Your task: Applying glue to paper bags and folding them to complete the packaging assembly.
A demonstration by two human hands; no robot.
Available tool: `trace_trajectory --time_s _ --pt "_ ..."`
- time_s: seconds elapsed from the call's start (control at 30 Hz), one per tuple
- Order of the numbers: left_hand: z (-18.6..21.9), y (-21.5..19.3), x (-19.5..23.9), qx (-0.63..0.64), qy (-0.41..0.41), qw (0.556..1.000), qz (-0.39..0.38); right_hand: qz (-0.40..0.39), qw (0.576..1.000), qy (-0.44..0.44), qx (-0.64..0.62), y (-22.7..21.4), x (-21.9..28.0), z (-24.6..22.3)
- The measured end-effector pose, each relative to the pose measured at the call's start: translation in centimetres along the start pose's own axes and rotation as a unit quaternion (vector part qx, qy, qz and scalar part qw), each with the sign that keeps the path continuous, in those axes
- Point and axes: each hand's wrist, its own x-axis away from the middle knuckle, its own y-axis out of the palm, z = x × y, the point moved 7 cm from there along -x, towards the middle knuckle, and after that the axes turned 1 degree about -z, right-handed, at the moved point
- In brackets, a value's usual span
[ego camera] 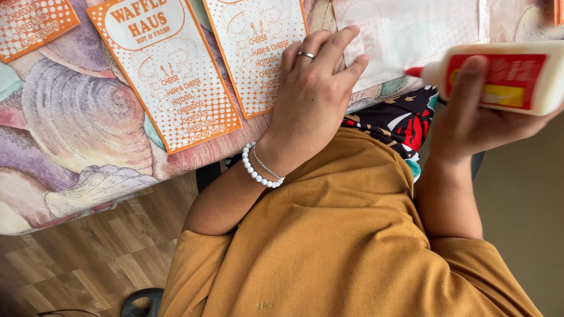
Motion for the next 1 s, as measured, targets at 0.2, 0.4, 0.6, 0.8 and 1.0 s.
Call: trace_trajectory --time_s 0.2,0.4,0.6,0.8,1.0 --pt "0.0 0.0 0.0 0.000 0.000 1.000 -0.003 0.000 0.996 -0.046 0.072 1.6 -4.9 -2.2" --pt "0.1 -0.2 -0.1 0.003 -0.001 1.000 -0.003 -0.002 1.000 -0.010 0.006 0.6 -0.3 -0.6" --pt "0.1 -0.2 -0.1 0.005 0.001 1.000 -0.003 -0.040 0.987 -0.041 0.151 4.0 -4.8 -5.1" --pt "0.2 -0.3 -0.1 0.002 0.003 1.000 -0.002 0.034 0.982 -0.092 0.164 0.2 -6.1 -1.5" --pt "0.2 -0.3 -0.1 0.008 0.002 1.000 -0.007 -0.009 0.989 -0.072 0.127 2.4 -4.6 -3.9"
